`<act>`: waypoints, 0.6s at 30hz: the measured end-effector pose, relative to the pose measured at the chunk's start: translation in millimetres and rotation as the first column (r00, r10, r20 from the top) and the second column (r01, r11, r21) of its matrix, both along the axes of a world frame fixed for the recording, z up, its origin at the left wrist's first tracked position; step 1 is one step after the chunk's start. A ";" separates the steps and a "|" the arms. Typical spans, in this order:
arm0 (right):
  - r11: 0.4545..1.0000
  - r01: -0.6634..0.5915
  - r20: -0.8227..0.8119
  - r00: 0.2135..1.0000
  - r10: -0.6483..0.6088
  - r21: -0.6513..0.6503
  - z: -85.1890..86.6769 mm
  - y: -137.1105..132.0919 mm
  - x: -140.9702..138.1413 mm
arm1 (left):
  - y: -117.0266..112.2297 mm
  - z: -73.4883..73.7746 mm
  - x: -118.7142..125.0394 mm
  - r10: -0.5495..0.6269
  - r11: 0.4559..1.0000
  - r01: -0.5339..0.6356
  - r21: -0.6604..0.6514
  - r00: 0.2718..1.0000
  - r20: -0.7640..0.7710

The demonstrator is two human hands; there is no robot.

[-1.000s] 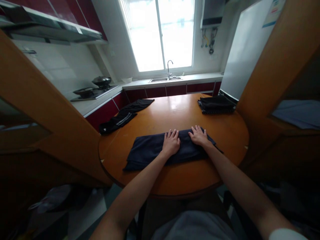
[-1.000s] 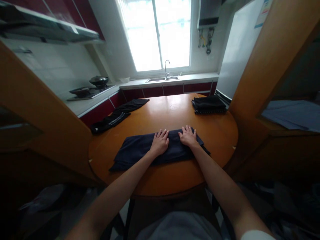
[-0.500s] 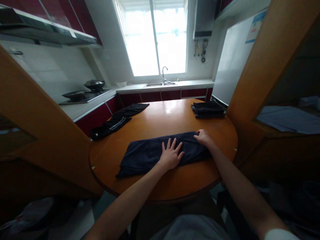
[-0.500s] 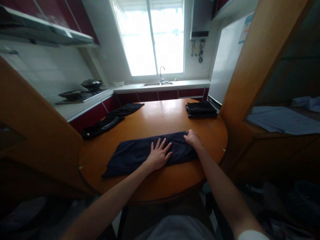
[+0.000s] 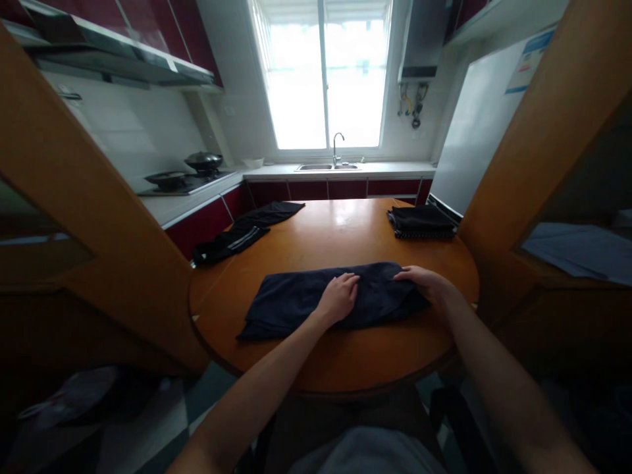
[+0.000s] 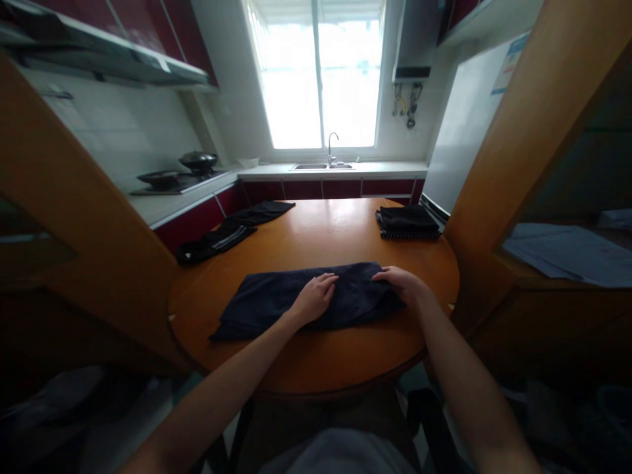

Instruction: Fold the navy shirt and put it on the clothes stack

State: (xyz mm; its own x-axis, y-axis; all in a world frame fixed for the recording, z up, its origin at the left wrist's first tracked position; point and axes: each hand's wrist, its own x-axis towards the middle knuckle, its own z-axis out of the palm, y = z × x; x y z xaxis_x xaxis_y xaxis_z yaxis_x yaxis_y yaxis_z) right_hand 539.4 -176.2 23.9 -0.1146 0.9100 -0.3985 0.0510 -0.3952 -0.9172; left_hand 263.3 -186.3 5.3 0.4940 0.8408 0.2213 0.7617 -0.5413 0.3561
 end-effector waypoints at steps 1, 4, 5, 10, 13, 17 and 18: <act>1.000 -0.009 -0.040 0.999 0.009 -0.005 2.2 -0.4 0.8 | 5.7 0.8 -3.7 0.067 0.998 -0.067 0.020 0.997 0.030; 1.000 -0.006 -0.108 0.994 0.006 0.000 13.2 -2.1 1.1 | 17.9 -4.0 -14.8 0.192 0.981 -0.190 0.039 0.981 -0.029; 1.000 0.000 -0.125 0.992 0.001 0.007 18.3 -2.7 0.2 | 19.6 -7.4 -17.3 0.197 0.980 -0.195 0.039 0.977 -0.080; 0.997 0.017 -0.178 0.984 -0.003 0.079 46.9 -5.9 -13.9 | 16.5 -20.3 -17.0 0.198 0.980 -0.184 0.082 0.953 -0.231; 0.993 0.042 -0.197 0.980 -0.020 0.109 59.5 -7.9 -26.7 | 15.0 -19.9 -15.1 0.211 0.977 -0.196 0.086 0.950 -0.230; 0.983 0.119 -0.164 0.982 -0.096 0.139 66.8 -8.0 -36.2 | 17.3 -16.9 -11.1 0.278 0.959 -0.266 0.102 0.951 -0.135; 0.978 0.126 -0.151 0.983 -0.102 0.164 67.5 -7.3 -36.5 | 18.0 -16.6 -8.0 0.293 0.954 -0.282 0.107 0.950 -0.110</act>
State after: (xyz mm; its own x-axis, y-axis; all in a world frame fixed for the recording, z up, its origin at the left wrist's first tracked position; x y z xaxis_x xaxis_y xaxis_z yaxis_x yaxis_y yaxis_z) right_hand 502.9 -183.5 91.4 -0.0500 0.9737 -0.2223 -0.1197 -0.2268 -0.9666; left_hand 255.3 -168.3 -11.3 0.2627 0.9307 0.2545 0.9244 -0.3183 0.2103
